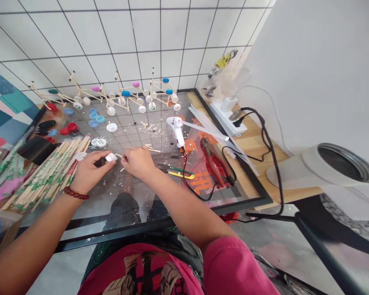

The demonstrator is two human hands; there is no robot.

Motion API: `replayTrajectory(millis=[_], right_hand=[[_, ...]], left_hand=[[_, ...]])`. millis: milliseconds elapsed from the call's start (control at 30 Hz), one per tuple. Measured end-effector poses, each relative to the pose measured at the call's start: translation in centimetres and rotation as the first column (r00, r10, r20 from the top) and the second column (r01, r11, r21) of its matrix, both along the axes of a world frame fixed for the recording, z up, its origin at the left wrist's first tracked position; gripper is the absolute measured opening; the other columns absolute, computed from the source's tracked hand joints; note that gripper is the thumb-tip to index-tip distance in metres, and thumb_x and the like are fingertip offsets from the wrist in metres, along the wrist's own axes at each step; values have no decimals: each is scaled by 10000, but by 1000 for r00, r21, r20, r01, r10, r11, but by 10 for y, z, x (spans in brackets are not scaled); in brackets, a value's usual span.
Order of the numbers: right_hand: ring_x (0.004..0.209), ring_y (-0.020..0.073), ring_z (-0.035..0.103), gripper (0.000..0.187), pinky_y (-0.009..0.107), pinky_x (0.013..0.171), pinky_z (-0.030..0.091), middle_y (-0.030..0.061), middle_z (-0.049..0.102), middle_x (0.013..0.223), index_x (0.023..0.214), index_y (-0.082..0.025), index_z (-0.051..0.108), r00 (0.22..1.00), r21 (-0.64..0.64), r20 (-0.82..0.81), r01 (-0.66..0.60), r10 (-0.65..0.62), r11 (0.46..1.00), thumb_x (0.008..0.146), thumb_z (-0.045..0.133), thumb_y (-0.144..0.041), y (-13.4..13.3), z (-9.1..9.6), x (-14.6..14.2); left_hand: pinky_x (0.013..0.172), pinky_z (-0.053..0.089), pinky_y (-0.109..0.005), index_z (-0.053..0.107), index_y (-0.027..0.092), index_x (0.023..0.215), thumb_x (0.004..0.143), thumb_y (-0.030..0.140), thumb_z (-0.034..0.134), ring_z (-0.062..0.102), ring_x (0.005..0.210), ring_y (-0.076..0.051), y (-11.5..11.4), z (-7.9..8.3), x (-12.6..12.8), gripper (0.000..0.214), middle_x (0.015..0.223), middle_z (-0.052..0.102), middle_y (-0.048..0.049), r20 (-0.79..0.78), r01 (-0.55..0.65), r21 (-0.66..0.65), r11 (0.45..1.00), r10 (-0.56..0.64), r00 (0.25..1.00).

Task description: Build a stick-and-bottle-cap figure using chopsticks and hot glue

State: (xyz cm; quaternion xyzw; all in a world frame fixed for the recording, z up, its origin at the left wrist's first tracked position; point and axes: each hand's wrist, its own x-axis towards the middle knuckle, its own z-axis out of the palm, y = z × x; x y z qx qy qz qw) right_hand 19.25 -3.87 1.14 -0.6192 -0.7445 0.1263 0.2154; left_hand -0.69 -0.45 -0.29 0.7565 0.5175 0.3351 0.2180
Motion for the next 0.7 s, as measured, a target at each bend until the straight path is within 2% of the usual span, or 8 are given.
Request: replayTrajectory(millis=[167,300,533,700], right_hand=[[948,225,739,187,338,832,450,91,832,996,940,-204,809,1000,-16,7,-16,16,1000,1032,649,-234,-1,2,0],[956,248,748,189,353,828,464,89,833,986,869,-230,792,999,-5,-26,-20,20,1000,1019,678,-247,-1,1,0],[836,209,708,248,322,785,440,51,781,837,793,-231,756,991,94,-131,15,-3,995,1022,667,-264,0,-1,4],[803,181,677,269,297,798,456,26,737,787,812,-220,770,958,179,-286,88,-34,980,1039,628,-245,3,-1,10]], left_hand=[[1090,554,-518,850,239,1036,758,504,758,733,1126,-333,2,-2,-1,395,1114,825,-96,1,-5,0,1000,5,1000],[1083,558,-518,845,234,1039,752,507,758,737,1118,-335,2,-1,-1,405,1104,823,-103,2,-3,-1,1000,3,1000],[1112,546,-533,829,231,1077,743,502,770,737,1146,-347,1,2,-1,435,1128,825,-104,-21,5,-9,1000,-5,1000],[1151,525,-558,810,214,1139,729,502,796,723,1209,-364,-1,6,1,502,1204,814,-123,-18,-12,-45,999,11,1000]])
